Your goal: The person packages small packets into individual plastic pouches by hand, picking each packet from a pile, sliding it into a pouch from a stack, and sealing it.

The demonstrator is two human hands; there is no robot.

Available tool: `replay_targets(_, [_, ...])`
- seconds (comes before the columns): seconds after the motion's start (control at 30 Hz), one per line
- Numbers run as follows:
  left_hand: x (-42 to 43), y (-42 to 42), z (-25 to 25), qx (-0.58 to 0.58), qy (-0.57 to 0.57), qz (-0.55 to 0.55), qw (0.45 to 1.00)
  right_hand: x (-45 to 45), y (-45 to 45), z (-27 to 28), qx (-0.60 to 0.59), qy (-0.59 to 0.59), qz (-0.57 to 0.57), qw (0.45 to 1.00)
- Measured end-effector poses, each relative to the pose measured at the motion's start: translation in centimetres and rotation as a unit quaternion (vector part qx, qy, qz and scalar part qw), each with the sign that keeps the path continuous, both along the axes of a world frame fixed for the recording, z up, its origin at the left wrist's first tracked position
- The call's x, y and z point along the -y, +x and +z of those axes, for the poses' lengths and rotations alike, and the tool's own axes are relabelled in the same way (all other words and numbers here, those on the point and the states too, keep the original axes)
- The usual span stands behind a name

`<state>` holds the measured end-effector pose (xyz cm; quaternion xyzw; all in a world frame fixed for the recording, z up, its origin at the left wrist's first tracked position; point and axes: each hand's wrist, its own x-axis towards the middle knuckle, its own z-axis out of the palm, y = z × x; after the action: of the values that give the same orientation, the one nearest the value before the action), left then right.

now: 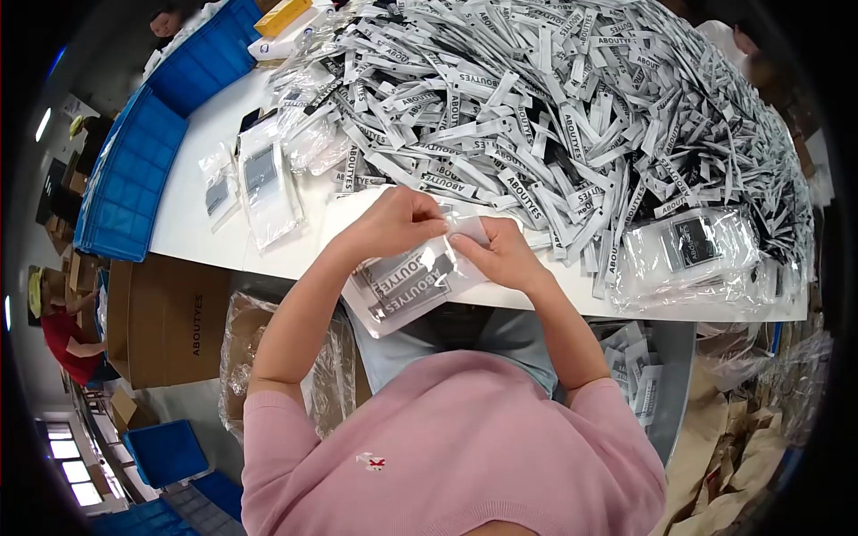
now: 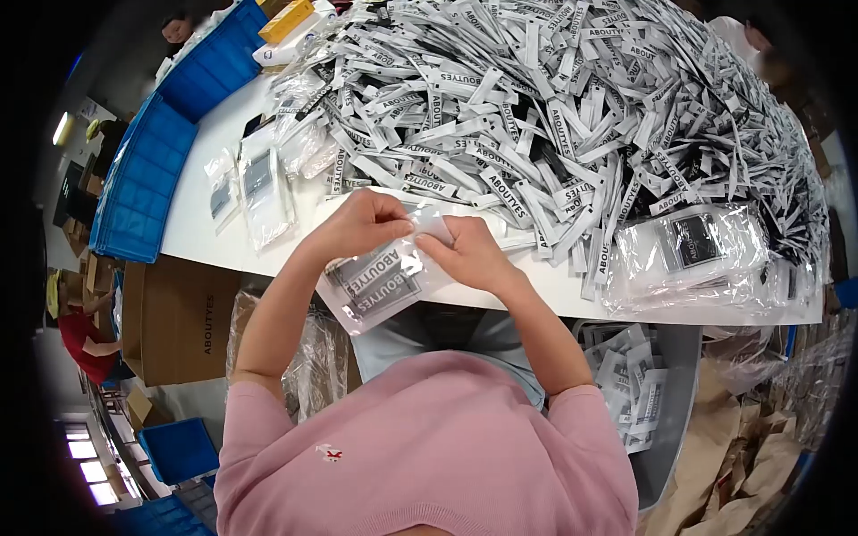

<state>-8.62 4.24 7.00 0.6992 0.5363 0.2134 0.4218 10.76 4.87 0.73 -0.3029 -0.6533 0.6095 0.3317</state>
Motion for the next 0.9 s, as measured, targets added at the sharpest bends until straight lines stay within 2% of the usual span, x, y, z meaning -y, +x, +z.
replay_targets(0.03, [0.3,0.1,-0.4,0.005,0.003,-0.009,1.0,0.2,0.0,0.3,0.044,0.057,-0.025,0.997])
replay_targets(0.13, [1.5,1.0,-1.1,0.049,0.011,-0.008,0.999,0.3,0.4,0.7,0.08,0.07,0.015,0.994])
replay_targets(0.2, [2.1,1.2,-1.7,-0.003,0.088,0.03,0.996,0.7,0.3,1.0,0.092,0.076,0.013,0.993])
replay_targets(0.27, [2.6,1.4,-1.4,-0.003,0.126,0.062,0.99,1.2,0.2,1.8,0.086,0.071,-0.024,0.993])
replay_targets(0.3, [2.6,1.2,-1.4,0.014,0.13,0.082,0.988,1.1,0.1,1.0,0.01,0.04,-0.017,0.999])
replay_targets(0.33, [2.4,0.4,-1.3,0.033,0.093,0.103,0.99,1.1,0.6,0.5,0.01,0.039,-0.022,0.999])
replay_targets(0.4, [2.4,0.5,-1.0,-0.017,0.207,0.06,0.976,0.9,1.5,0.4,0.131,0.197,-0.032,0.971])
replay_targets(0.43, [2.8,1.0,-0.4,-0.112,0.26,0.024,0.959,1.1,1.3,0.0,0.136,0.283,-0.043,0.949])
replay_targets(0.5, [3.0,2.0,0.1,-0.211,0.344,-0.105,0.909,1.9,0.6,0.1,0.137,0.3,-0.054,0.943])
replay_targets(0.53, [3.2,2.4,0.1,-0.241,0.352,-0.123,0.896,2.2,0.5,0.1,0.137,0.318,-0.064,0.936])
replay_targets(0.67, [3.0,3.2,-1.0,-0.218,0.343,-0.124,0.905,2.5,2.5,-0.6,0.108,0.297,-0.07,0.946])
replay_targets(0.73, [2.8,3.3,-2.0,-0.24,0.239,-0.115,0.934,2.6,5.6,-0.7,0.128,0.311,-0.054,0.94])
replay_targets(0.77, [2.6,3.0,-2.3,-0.24,0.239,-0.116,0.934,2.7,8.1,-0.6,0.16,0.311,-0.052,0.935])
replay_targets(0.8, [2.5,2.4,-2.6,-0.213,0.199,-0.054,0.955,2.8,11.2,-0.5,0.193,0.31,-0.05,0.929])
replay_targets(0.87, [2.2,0.3,-3.9,-0.161,0.123,0.035,0.979,3.3,18.5,1.9,0.359,0.163,-0.053,0.917])
replay_targets(0.9, [2.1,-0.5,-4.8,-0.16,0.126,0.032,0.979,3.8,21.4,2.2,0.397,0.188,-0.098,0.893])
